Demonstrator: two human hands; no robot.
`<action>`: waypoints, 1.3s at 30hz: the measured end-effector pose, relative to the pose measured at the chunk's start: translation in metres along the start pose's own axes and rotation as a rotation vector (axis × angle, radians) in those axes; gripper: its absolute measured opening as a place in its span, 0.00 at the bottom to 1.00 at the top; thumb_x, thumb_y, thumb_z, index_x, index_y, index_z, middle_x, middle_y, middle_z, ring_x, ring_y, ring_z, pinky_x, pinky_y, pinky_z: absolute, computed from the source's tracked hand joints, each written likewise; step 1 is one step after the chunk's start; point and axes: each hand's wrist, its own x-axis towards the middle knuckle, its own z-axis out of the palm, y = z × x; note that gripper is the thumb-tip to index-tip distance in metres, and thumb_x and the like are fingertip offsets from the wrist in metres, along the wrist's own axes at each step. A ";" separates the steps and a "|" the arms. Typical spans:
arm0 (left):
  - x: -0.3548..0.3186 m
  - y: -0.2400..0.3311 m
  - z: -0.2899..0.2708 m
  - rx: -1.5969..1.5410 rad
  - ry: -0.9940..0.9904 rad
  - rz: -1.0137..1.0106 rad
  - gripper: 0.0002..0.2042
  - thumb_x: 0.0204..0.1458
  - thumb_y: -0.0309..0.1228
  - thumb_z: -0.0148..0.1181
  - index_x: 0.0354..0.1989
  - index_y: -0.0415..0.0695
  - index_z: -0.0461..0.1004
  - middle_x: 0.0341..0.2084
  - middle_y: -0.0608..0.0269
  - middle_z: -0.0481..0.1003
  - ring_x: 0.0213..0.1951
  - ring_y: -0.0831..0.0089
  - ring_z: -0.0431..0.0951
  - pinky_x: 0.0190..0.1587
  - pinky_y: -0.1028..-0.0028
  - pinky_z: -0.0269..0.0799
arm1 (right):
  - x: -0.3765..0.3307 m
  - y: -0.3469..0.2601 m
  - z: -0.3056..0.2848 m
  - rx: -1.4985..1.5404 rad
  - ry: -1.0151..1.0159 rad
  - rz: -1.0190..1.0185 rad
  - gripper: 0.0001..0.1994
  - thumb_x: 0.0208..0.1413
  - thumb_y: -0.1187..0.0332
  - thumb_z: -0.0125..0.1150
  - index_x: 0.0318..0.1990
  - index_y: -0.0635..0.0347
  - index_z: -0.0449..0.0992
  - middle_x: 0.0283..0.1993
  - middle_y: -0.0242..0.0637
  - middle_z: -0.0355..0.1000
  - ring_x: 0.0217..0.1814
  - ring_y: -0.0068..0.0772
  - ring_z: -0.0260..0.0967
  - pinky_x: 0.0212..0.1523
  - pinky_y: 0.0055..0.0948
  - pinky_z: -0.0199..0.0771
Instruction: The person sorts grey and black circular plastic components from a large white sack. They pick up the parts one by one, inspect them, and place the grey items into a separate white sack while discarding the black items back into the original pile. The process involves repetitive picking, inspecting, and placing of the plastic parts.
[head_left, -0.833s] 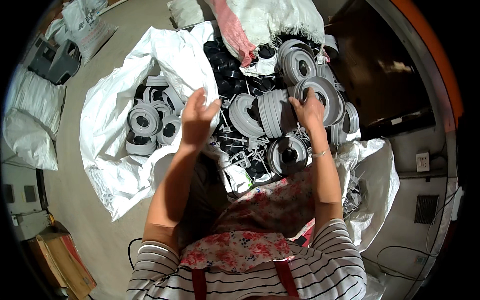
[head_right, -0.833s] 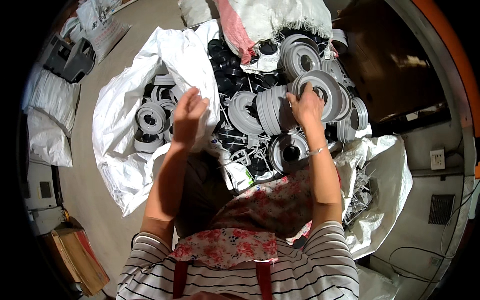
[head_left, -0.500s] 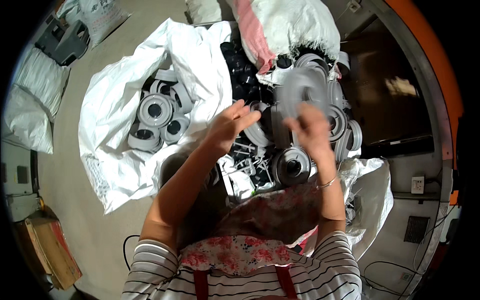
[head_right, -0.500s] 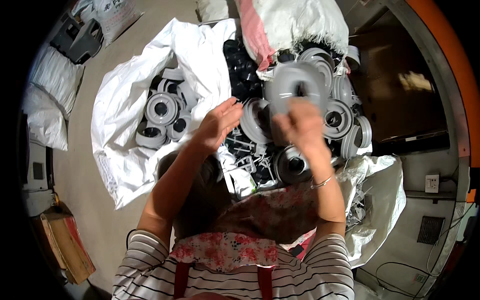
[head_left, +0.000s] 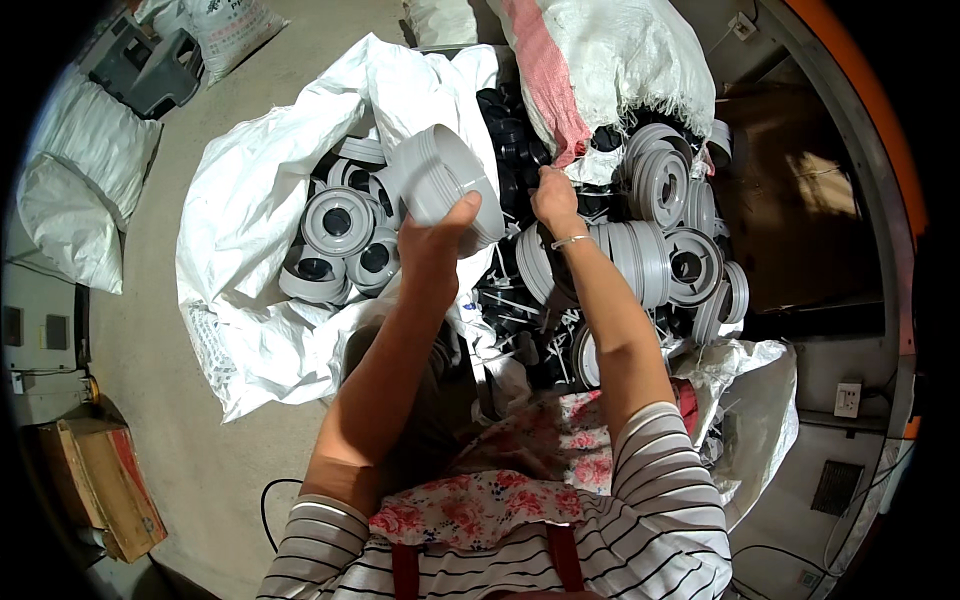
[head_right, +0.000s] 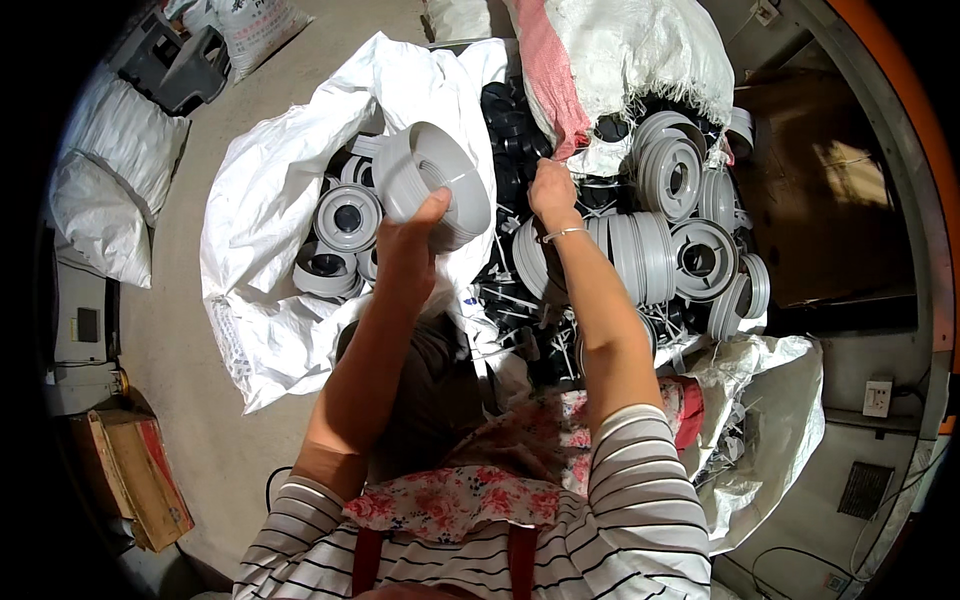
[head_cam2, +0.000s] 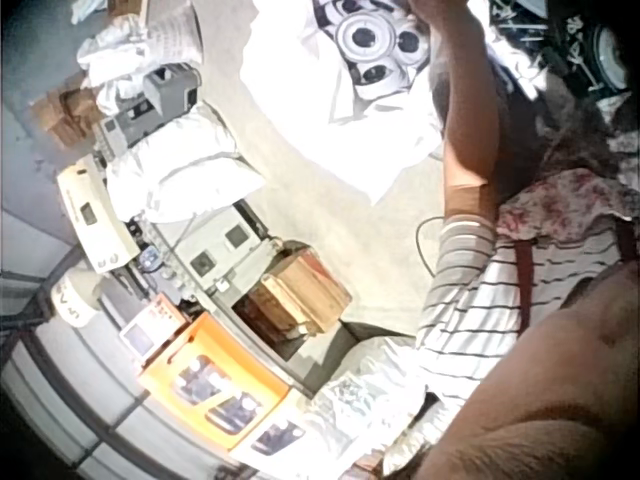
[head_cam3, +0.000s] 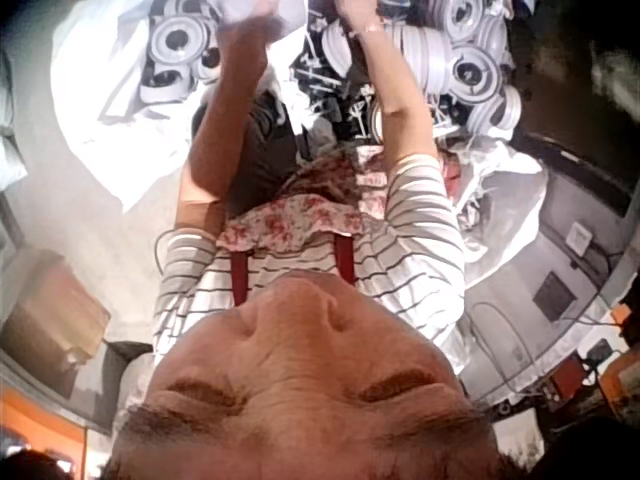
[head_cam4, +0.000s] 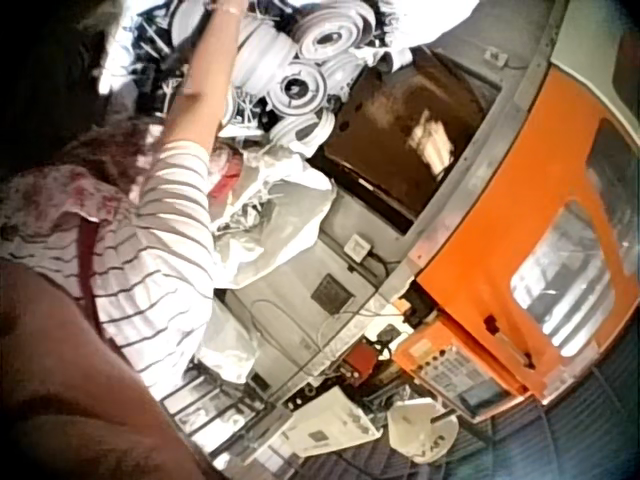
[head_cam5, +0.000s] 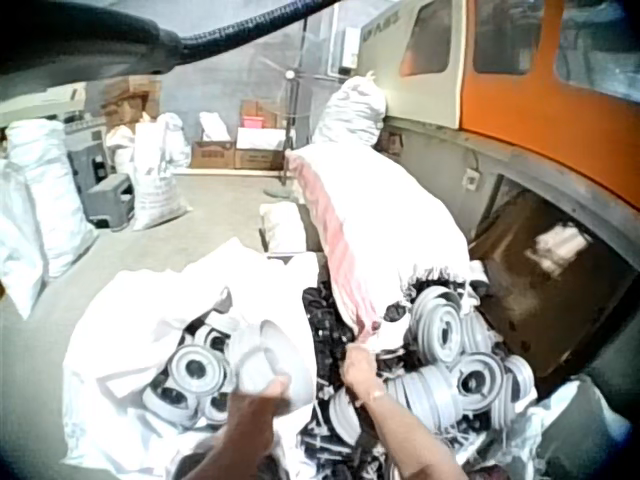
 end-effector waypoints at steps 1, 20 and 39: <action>0.003 -0.001 -0.004 0.045 -0.016 -0.028 0.24 0.42 0.28 0.67 0.49 0.37 0.69 0.38 0.61 0.73 0.39 0.73 0.74 0.41 0.75 0.71 | -0.006 -0.007 -0.011 0.128 -0.041 0.078 0.10 0.45 0.71 0.64 0.34 0.65 0.74 0.38 0.51 0.73 0.44 0.52 0.70 0.43 0.41 0.70; -0.032 -0.017 0.011 0.277 -0.579 -0.359 0.22 0.46 0.33 0.60 0.48 0.32 0.66 0.27 0.58 0.74 0.26 0.72 0.76 0.26 0.74 0.74 | -0.158 -0.038 -0.169 0.398 -0.038 -0.346 0.38 0.34 0.71 0.73 0.56 0.63 0.60 0.50 0.52 0.58 0.54 0.55 0.56 0.54 0.39 0.65; -0.044 -0.026 0.024 0.466 -0.631 -0.288 0.16 0.47 0.28 0.64 0.44 0.36 0.72 0.28 0.62 0.76 0.28 0.75 0.75 0.31 0.75 0.72 | -0.156 -0.014 -0.159 1.075 -0.349 0.427 0.37 0.41 0.58 0.72 0.57 0.67 0.65 0.37 0.50 0.74 0.39 0.50 0.73 0.41 0.41 0.74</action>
